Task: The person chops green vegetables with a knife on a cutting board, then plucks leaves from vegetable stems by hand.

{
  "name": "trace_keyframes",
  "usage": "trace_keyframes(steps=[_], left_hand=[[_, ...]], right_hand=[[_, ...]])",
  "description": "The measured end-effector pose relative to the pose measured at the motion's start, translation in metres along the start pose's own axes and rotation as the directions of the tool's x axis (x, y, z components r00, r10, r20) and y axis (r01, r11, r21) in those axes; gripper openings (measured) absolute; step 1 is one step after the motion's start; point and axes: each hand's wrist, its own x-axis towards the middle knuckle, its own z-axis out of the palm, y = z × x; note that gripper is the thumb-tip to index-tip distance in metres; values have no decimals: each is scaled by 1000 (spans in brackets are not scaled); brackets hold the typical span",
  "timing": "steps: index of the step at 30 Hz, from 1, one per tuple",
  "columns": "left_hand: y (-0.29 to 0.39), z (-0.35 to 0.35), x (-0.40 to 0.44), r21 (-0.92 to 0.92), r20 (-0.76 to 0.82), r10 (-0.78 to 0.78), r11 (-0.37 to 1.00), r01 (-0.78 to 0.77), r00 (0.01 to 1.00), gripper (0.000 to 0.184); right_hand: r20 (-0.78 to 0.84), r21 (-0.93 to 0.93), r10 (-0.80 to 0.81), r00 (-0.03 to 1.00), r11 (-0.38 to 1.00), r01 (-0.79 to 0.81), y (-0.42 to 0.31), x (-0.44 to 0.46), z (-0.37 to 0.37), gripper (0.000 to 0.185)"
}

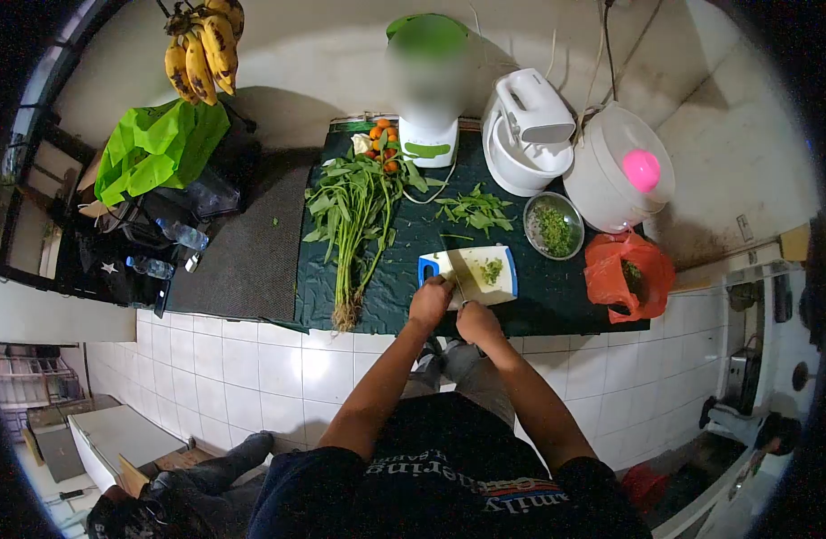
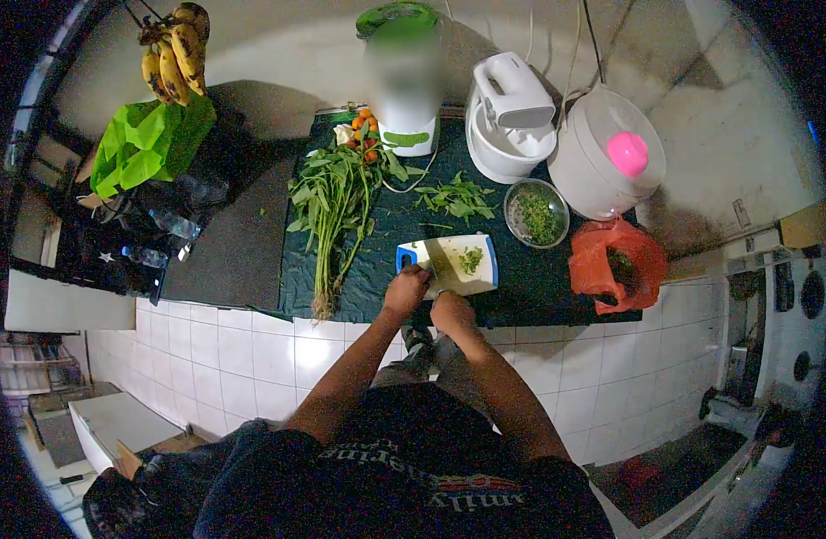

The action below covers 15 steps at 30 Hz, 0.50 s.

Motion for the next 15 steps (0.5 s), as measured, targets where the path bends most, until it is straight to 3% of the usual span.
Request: trace_keyframes(steps=[4, 6, 8, 10, 12, 15], left_hand=[[8, -10, -1, 9, 8, -20, 1000, 20, 1000, 18], [12, -12, -1, 8, 18, -25, 1000, 25, 1000, 18], [9, -11, -1, 14, 24, -33, 999, 33, 999, 18], [4, -7, -2, -79, -70, 5, 997, -11, 998, 18], [0, -2, 0, -68, -51, -3, 998, -1, 999, 18], [2, -3, 1, -43, -27, -32, 999, 31, 999, 17]], right_hand=[[175, 26, 55, 983, 998, -60, 3, -13, 10, 39], [-140, -76, -85, 986, 994, 75, 10, -15, 28, 41], [-172, -104, -100, 980, 991, 83, 17, -2, 38, 41], [-203, -131, -115, 972, 987, 90, 12, 3, 31, 42], [-4, -10, -33, 999, 999, 33, 5, 5, 17, 41], [105, 76, -12, 994, 997, 4, -9, -10, -3, 40]])
